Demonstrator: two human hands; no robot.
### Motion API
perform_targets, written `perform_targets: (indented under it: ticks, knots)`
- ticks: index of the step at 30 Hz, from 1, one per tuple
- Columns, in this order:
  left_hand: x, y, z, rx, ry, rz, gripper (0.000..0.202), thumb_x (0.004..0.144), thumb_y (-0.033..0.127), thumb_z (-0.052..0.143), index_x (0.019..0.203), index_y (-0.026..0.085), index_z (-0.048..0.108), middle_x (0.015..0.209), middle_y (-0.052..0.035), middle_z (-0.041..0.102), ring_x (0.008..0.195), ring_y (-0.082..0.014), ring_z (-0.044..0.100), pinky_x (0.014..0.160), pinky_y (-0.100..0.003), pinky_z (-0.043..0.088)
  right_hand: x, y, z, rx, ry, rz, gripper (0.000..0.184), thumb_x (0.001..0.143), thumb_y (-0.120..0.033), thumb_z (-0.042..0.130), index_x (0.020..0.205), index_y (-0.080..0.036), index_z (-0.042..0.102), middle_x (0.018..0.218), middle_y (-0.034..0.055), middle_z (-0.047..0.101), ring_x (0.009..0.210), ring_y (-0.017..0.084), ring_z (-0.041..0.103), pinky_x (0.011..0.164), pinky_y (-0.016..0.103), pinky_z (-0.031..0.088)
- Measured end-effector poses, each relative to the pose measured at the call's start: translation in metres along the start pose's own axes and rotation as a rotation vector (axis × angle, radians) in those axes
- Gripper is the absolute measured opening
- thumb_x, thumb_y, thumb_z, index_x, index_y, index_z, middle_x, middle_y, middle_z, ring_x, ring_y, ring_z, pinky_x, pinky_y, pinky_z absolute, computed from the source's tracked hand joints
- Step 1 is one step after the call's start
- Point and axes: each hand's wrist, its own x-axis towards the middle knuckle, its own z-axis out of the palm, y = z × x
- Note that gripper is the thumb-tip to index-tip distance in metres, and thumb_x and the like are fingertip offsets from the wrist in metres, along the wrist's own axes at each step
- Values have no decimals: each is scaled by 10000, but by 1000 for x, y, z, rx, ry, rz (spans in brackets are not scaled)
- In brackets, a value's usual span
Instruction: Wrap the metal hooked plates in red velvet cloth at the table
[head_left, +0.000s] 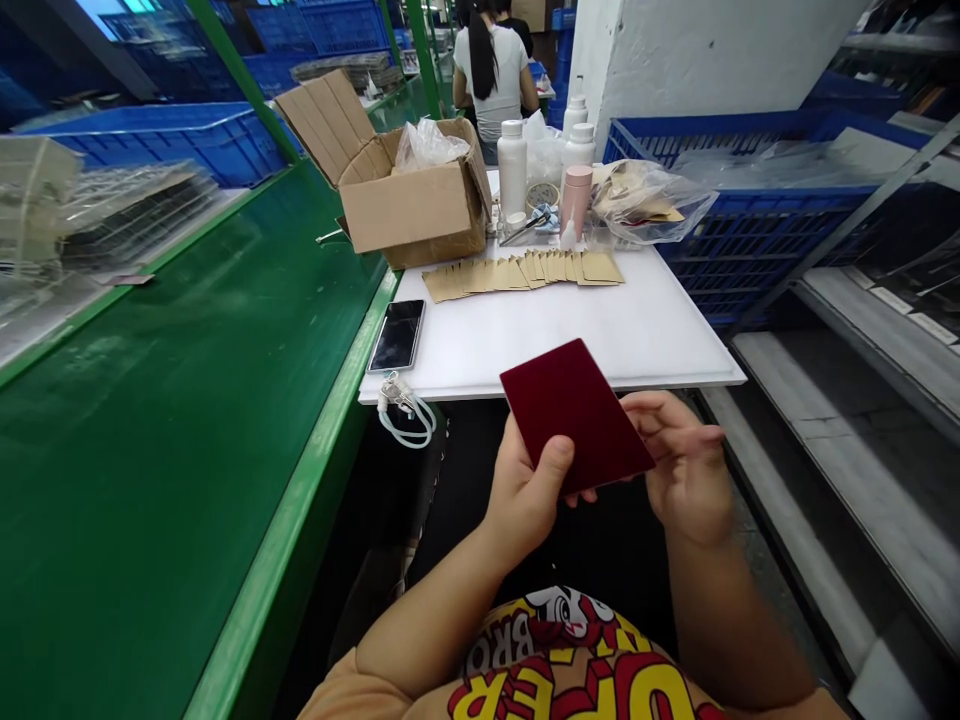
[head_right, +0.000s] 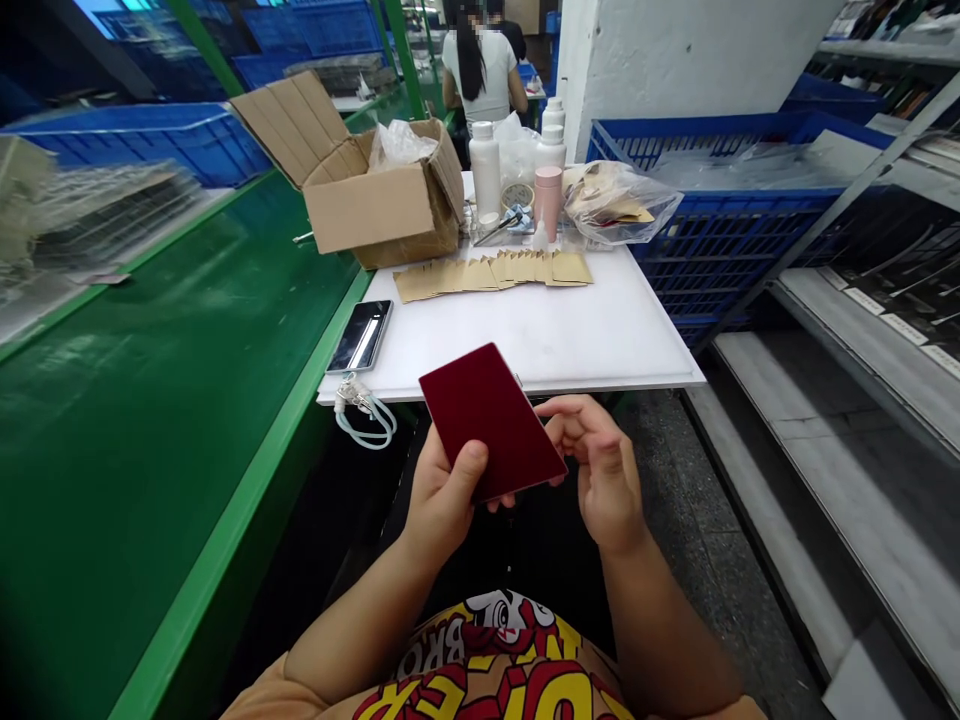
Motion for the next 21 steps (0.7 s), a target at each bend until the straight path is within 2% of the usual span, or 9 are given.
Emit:
perform_targets:
  ticks: [2, 4, 6, 9, 13, 21]
  knots:
    - [2, -1, 0, -41, 12, 18, 314, 901, 374, 551, 1103, 187, 400, 737, 6, 608, 475, -102, 587, 380, -160, 414, -5, 2, 4, 29, -59, 40, 559, 864, -668, 410, 1032, -168, 596, 653, 16, 566, 495, 111, 485, 414, 224, 367]
    - [2, -2, 1, -56, 22, 39, 292, 911, 364, 535, 1096, 190, 392, 692, 21, 597, 505, -112, 602, 409, -167, 434, -8, 1, 12, 44, -90, 44, 452, 843, -598, 537, 994, -175, 584, 635, -3, 566, 499, 106, 496, 448, 230, 412]
    - [1, -2, 2, -43, 35, 56, 285, 915, 360, 530, 1096, 191, 389, 680, 21, 599, 530, -118, 609, 435, -177, 451, -8, 0, 21, 43, -88, 51, 342, 852, -510, 586, 948, -182, 569, 620, -21, 553, 515, 104, 521, 494, 238, 455]
    - [-2, -2, 6, -10, 79, 65, 318, 904, 369, 547, 1113, 192, 386, 733, 5, 612, 531, -111, 595, 439, -186, 457, -8, -1, 30, 19, -7, 69, 219, 895, -410, 560, 899, -191, 547, 593, -40, 520, 505, 98, 531, 483, 225, 453]
    - [-5, -5, 9, 12, 112, 83, 342, 894, 389, 561, 1117, 203, 381, 789, -7, 612, 524, -104, 584, 439, -197, 461, -10, 4, 34, -15, 87, 65, 185, 929, -375, 500, 861, -203, 513, 552, -57, 480, 461, 94, 513, 437, 212, 420]
    - [-3, -5, 7, 91, 110, 119, 321, 906, 404, 542, 1083, 197, 373, 707, 2, 610, 535, -123, 597, 448, -207, 465, -11, 4, 32, -65, 47, 59, 208, 952, -380, 429, 894, -199, 512, 581, -38, 523, 488, 98, 512, 454, 216, 419]
